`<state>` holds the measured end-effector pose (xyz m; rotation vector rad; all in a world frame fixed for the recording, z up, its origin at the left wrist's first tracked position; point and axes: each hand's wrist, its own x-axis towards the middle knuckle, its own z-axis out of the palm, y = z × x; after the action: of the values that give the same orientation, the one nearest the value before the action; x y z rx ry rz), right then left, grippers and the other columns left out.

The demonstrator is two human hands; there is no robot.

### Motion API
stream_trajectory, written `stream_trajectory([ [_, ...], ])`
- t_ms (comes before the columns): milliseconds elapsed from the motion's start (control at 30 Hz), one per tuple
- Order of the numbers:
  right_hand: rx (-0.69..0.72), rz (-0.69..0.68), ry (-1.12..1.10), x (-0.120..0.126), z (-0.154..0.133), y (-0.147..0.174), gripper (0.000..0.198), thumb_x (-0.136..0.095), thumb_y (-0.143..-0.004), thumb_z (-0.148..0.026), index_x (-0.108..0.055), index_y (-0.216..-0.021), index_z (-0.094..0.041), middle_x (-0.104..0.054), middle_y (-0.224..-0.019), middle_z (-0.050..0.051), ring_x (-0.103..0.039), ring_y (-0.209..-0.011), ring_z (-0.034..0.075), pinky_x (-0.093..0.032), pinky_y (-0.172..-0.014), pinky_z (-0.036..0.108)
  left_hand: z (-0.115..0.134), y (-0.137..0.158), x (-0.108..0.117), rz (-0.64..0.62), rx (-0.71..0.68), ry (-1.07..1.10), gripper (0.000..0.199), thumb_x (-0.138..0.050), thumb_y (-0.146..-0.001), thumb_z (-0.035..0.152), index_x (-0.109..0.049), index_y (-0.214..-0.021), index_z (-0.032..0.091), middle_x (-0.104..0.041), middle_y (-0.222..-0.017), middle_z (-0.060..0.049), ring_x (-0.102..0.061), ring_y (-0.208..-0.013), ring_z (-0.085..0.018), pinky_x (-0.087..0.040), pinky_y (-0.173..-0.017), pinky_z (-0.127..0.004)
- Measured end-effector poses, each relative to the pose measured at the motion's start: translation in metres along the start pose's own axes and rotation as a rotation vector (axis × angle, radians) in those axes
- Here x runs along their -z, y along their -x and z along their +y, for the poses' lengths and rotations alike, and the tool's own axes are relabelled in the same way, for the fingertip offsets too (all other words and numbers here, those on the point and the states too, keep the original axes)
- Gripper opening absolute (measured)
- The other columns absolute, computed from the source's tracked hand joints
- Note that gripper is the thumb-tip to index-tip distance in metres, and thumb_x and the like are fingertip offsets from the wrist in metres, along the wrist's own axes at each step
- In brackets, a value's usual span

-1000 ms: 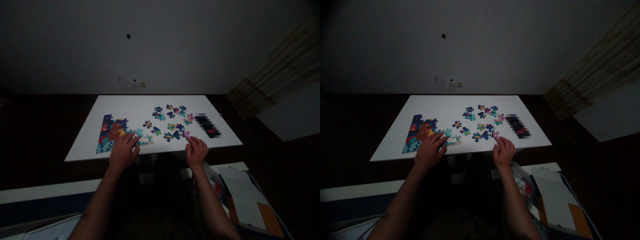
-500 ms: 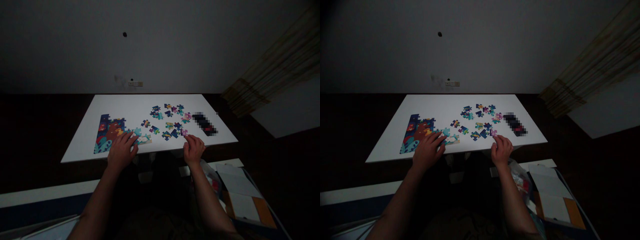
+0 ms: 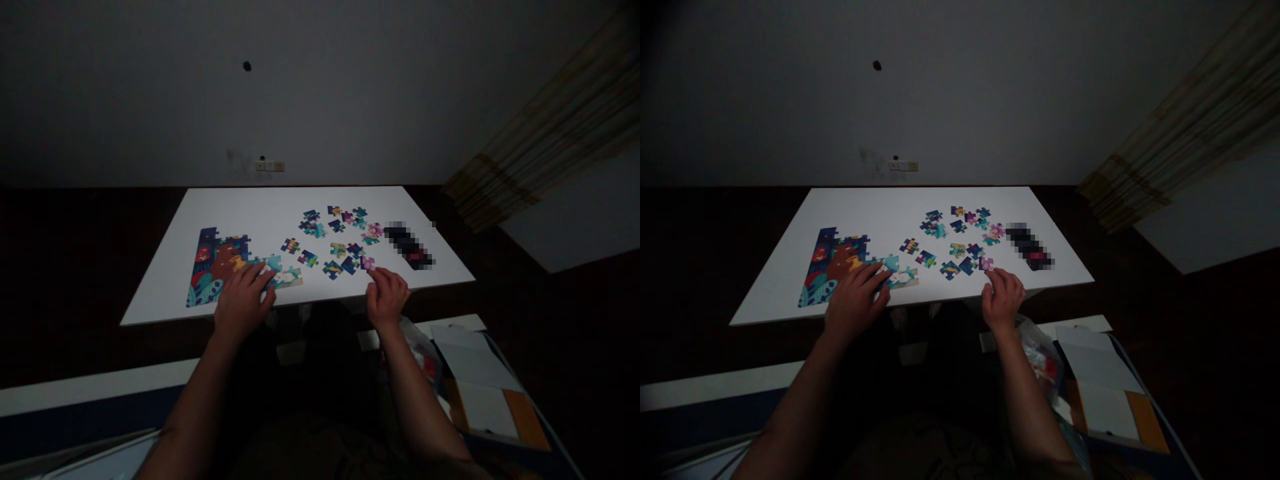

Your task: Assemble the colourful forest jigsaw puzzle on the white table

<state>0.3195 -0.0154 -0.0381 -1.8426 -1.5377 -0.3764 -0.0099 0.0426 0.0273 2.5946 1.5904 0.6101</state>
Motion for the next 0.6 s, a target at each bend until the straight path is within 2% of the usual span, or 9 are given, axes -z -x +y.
stream_trajectory([
  [600,-0.007,0.004,-0.009,0.0,-0.0006,0.0,0.036,-0.043,-0.087,-0.029,-0.064,-0.114,-0.02,-0.059,-0.121,0.011,-0.044,-0.115,0.029,-0.031,-0.096,0.049,0.0013,0.0001,0.0006,-0.032,0.021,0.0,0.038,-0.045,-0.092,0.033,-0.053,-0.129,0.029,-0.049,-0.14,-0.005,-0.039,-0.131,-0.03,-0.034,-0.107,-0.051],
])
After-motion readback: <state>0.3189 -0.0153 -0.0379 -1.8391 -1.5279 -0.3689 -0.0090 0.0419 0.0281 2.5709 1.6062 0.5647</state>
